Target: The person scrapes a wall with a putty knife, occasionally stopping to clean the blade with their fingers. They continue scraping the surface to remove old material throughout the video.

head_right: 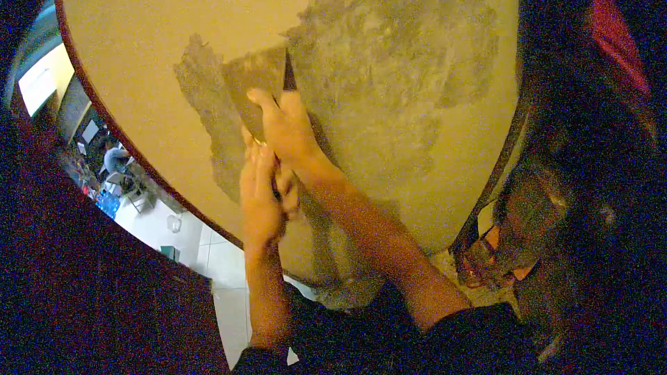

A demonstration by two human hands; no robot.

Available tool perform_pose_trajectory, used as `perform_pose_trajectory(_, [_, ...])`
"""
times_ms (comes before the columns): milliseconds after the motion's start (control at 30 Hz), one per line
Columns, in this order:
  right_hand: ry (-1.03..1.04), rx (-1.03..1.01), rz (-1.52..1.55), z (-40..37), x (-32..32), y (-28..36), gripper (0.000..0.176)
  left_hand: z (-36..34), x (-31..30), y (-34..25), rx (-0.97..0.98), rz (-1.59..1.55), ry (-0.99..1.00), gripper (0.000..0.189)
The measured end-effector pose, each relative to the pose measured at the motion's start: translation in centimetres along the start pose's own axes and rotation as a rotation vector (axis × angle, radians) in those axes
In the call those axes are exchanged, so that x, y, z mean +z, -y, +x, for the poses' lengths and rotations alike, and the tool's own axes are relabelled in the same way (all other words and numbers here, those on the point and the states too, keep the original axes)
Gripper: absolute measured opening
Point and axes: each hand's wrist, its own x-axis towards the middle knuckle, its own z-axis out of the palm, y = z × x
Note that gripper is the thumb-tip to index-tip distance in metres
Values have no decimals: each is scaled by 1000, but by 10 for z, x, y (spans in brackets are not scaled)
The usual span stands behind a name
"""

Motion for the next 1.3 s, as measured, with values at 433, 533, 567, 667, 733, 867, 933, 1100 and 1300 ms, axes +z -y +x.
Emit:
perform_pose_trajectory(433, [-26, -30, -52, -3, 2, 25, 26, 3, -2, -9, -49, -55, 49, 24])
perform_pose_trajectory(533, [-247, -257, -300, -10, 14, 33, 28, 5, -2, -19, -19, -137, 134, 25])
perform_pose_trajectory(567, [-145, -241, -234, -10, 10, 31, 29, 3, -2, -16, -20, -129, 107, 25])
perform_pose_trajectory(667, [-3, -90, -13, -35, 3, 31, 30, -8, -5, 1, -7, -144, 88, 26])
perform_pose_trajectory(733, [46, 36, 142, -37, 5, 30, 31, -12, -6, 0, -109, -118, 98, 26])
perform_pose_trajectory(867, [-61, -175, -95, 1, 18, 38, 29, 13, -13, -22, 8, -104, 175, 28])
perform_pose_trajectory(933, [9, -229, -109, 3, 23, 47, 29, 15, -14, -32, 34, -152, 214, 28])
perform_pose_trajectory(1100, [-67, -143, -114, -34, 7, 18, 29, -8, -15, 7, 26, -143, 102, 28])
perform_pose_trajectory(1300, [-66, 60, 50, -50, -1, 12, 29, -18, -19, 20, -53, -151, 163, 24])
